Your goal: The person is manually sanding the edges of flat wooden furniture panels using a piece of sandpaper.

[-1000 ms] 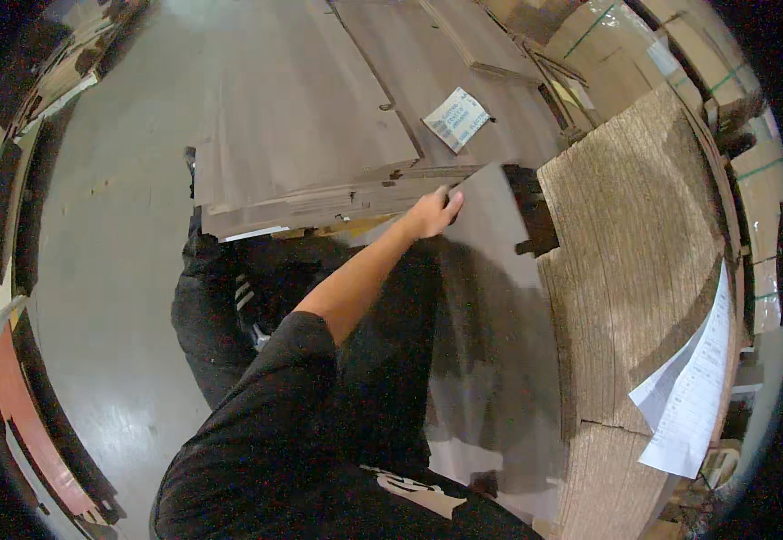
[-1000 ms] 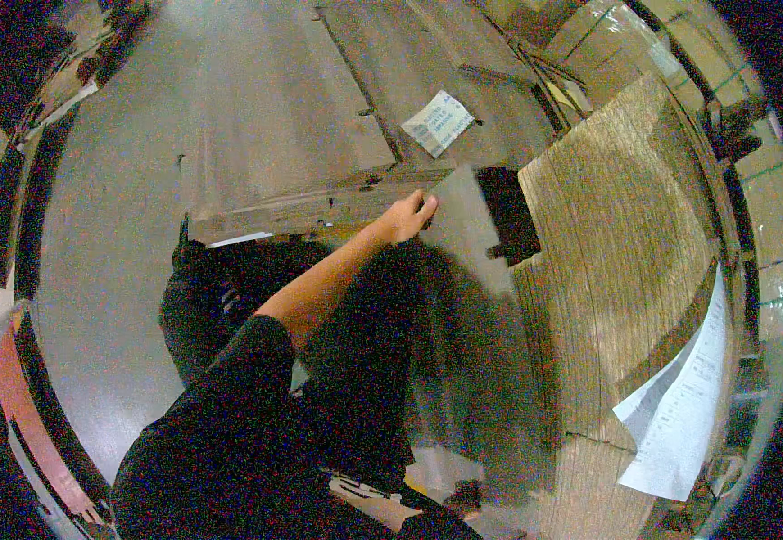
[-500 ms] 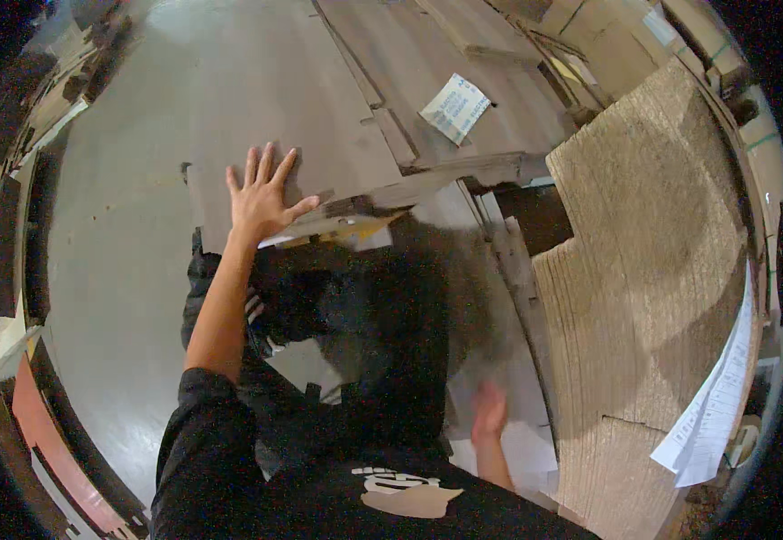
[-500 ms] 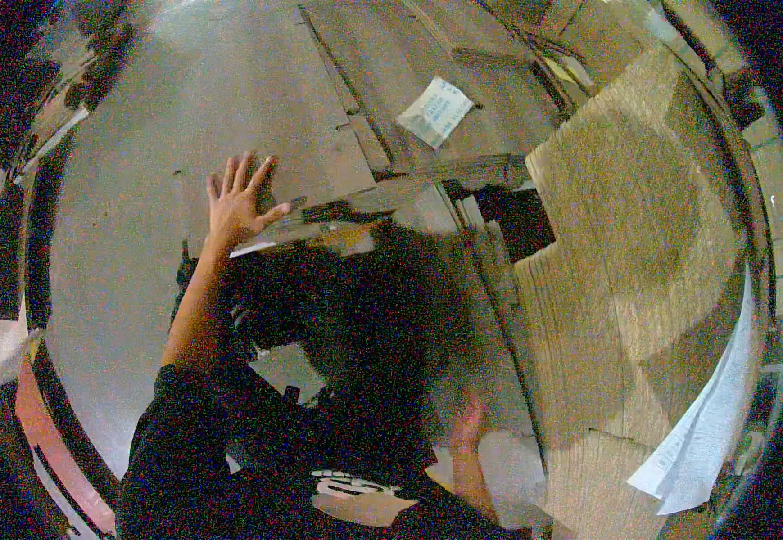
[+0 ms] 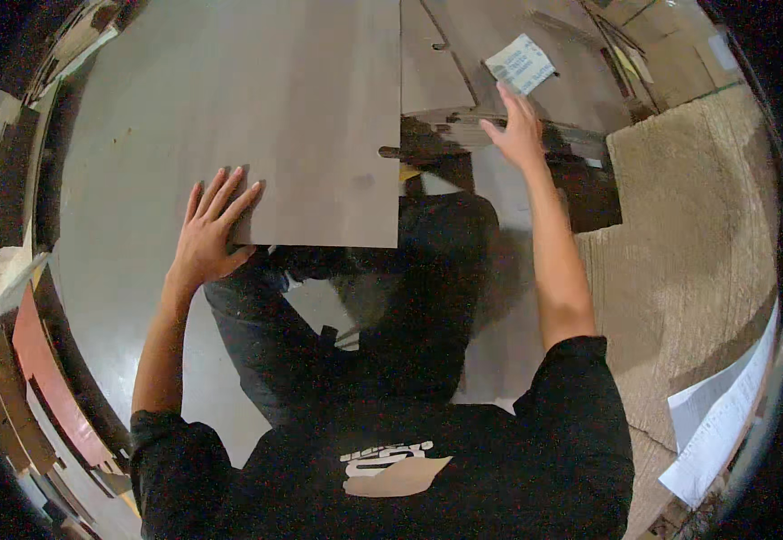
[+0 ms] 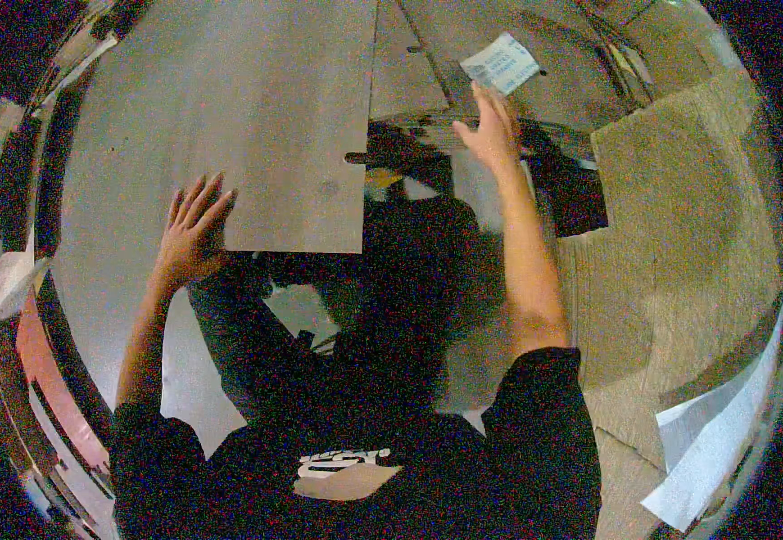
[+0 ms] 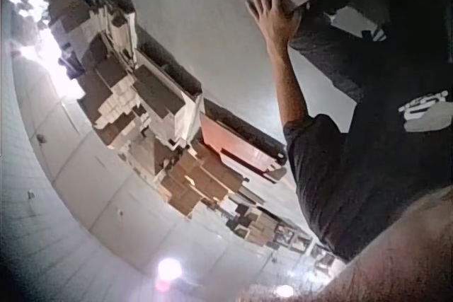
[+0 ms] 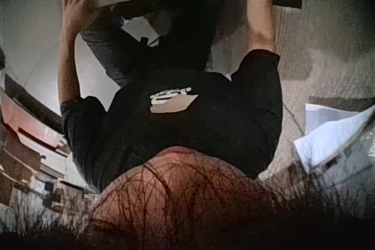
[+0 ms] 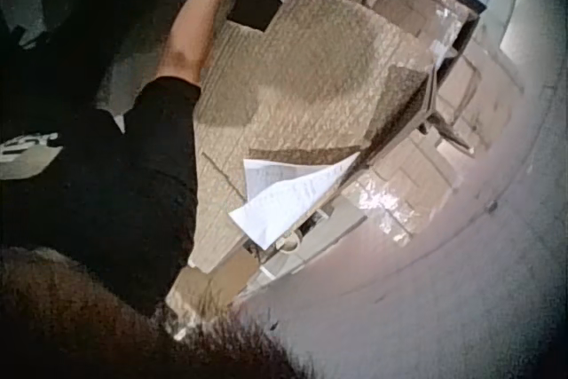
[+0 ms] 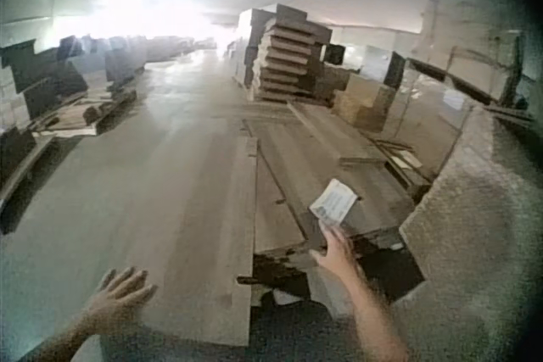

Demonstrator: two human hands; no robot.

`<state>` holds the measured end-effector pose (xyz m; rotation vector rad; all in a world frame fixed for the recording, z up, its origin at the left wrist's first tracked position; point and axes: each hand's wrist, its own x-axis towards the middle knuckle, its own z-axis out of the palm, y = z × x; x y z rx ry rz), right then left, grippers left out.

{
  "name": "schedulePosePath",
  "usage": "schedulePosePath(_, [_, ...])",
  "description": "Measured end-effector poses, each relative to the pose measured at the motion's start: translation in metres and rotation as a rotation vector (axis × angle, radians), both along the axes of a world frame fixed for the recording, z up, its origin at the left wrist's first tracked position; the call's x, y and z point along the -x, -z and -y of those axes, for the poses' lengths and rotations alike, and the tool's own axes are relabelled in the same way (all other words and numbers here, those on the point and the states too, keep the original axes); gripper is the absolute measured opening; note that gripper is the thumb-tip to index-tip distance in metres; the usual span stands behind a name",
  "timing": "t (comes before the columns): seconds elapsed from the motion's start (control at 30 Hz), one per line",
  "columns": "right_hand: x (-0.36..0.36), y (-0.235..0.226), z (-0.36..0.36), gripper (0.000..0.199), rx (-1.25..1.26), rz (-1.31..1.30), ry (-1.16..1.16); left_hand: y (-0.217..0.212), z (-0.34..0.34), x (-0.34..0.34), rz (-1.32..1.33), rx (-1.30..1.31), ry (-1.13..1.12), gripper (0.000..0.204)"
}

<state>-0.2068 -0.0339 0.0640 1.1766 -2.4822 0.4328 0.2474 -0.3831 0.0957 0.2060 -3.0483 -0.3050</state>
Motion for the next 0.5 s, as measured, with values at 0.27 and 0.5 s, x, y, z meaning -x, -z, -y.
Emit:
schedulePosePath(0.27, [0.036, 0.016, 0.020, 0.092, 0.124, 0.347, -0.028, 0.004, 0.040, 0.026, -0.059, -0.287, -0.042, 0.075])
schedulePosePath(0.5, [0.043, 0.012, 0.029, 0.091, -0.311, -0.110, 0.059, 0.038, 0.030, 0.203, -0.177, -0.032, -0.421, 0.080])
